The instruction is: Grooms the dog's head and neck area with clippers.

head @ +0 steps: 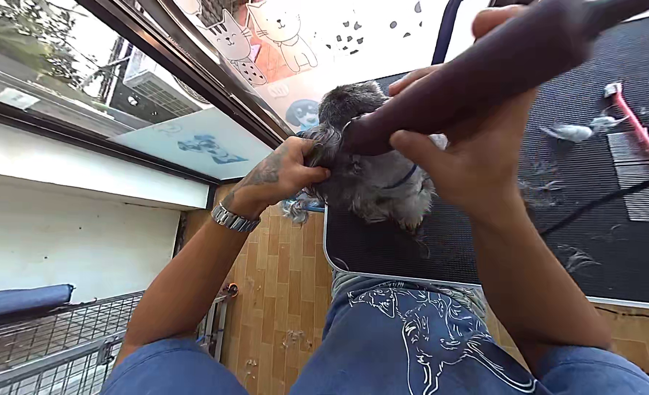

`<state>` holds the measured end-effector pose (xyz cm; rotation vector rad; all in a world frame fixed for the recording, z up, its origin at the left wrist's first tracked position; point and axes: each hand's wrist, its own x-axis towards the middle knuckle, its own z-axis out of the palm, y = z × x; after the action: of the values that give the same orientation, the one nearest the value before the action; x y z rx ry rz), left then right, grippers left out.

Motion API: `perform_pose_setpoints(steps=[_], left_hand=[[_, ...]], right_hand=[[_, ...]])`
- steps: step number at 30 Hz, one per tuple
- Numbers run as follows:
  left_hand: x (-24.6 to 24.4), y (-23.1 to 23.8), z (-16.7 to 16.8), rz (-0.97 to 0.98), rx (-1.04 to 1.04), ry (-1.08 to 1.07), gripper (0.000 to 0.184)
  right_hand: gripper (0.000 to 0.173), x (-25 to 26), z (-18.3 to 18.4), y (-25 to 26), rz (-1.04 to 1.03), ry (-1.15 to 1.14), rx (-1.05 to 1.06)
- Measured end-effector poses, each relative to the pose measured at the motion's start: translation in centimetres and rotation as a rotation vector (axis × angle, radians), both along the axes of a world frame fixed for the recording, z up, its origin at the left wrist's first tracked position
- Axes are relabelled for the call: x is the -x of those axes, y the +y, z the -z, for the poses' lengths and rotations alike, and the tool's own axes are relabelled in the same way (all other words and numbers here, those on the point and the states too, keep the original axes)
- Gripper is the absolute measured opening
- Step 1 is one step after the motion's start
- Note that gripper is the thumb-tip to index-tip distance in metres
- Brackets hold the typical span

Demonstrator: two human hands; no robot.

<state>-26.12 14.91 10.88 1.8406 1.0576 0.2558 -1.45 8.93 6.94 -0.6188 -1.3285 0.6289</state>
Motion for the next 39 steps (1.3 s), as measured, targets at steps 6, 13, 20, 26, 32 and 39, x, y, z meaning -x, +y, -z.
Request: perform_pose_setpoints(steps=[6,13,20,26,32,39], left_hand=[[0.5,0.4,0.0,0.060,-0.055,0.041,0.010],[1.1,0.5,0.9,0.043,-0.072,0.004,0.010],[0.5,0.3,1.0,-0.046,-0.113,-0.040,0.012],[0.8,-0.1,1.2,-0.066,-0.236,-0.013,0.014],[1.0,-0.4,1.3,-0.175,0.014,-0.206,0.018],[1.4,-1.4,2.6,-0.236,-0.020,-0.215,0.020]], right_hand=[[0.080,0.5,0.6,0.8,-0.096,-0.299,0.102],[0.067,-2.4,0.5,0.6,-0.167,0.098,0.044],[0.061,1.8,3.2,-4.3,-0.254,-0.012,0.483],[0.033,4.6,4.5,-2.8,0.044,-0.345,0.314],[0.021,7.2,4.2,-1.3,0.313,-0.649,0.276],[0.013,7.2,4.9,-2.3,0.254,-0.622,0.298]])
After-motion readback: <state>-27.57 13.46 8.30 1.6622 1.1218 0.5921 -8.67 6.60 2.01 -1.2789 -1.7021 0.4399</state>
